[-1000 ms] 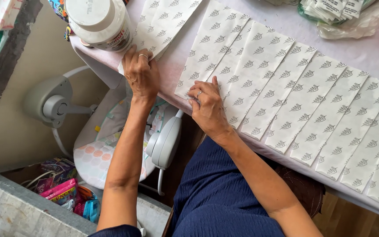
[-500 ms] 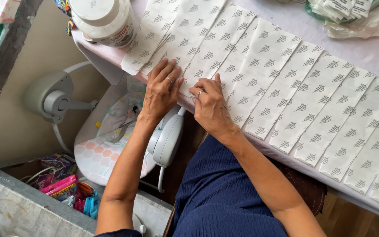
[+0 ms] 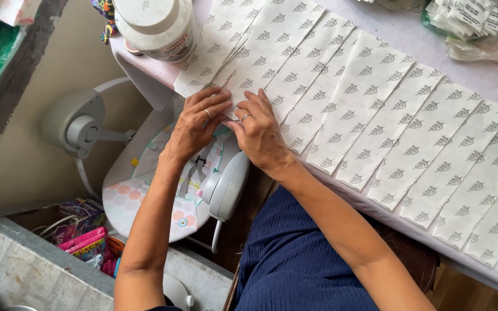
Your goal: The person arranges multiple small white paper pouches in rows on a table, applies glue to the edges, and folds them to seal. The person then gathers the sealed pouches into a stack.
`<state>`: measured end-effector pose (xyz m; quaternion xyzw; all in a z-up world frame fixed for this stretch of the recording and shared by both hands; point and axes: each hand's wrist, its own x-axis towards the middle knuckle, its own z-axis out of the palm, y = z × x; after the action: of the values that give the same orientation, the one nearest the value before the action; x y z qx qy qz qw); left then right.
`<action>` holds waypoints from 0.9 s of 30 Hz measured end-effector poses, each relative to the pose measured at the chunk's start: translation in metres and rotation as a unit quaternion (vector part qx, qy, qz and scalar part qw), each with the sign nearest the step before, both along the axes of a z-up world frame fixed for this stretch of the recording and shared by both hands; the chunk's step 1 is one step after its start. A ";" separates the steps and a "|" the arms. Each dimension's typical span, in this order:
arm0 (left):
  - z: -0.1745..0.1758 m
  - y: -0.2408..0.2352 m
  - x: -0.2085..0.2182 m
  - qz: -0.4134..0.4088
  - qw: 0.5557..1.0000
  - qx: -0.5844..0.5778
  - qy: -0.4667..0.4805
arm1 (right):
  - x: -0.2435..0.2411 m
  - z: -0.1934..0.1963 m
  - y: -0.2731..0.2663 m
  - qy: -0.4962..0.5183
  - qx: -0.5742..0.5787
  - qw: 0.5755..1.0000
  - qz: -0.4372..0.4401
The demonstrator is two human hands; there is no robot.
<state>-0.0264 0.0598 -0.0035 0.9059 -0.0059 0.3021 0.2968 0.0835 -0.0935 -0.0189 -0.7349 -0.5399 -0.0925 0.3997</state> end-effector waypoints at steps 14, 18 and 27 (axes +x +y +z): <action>0.003 0.003 0.013 0.023 0.995 -0.093 -0.002 | 0.005 -0.007 0.007 0.048 0.004 0.997 -0.054; 0.009 -0.007 0.016 0.072 0.985 -0.159 0.009 | 0.007 -0.002 0.008 0.141 -0.020 0.987 -0.071; 0.017 -0.021 0.020 0.091 0.989 -0.117 -0.018 | 0.012 -0.004 0.011 0.142 -0.006 0.987 -0.072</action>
<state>-0.0066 0.0384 0.0132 0.8559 0.1070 0.3426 0.3722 0.0951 -0.0827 -0.0227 -0.7803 -0.4235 -0.0120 0.4601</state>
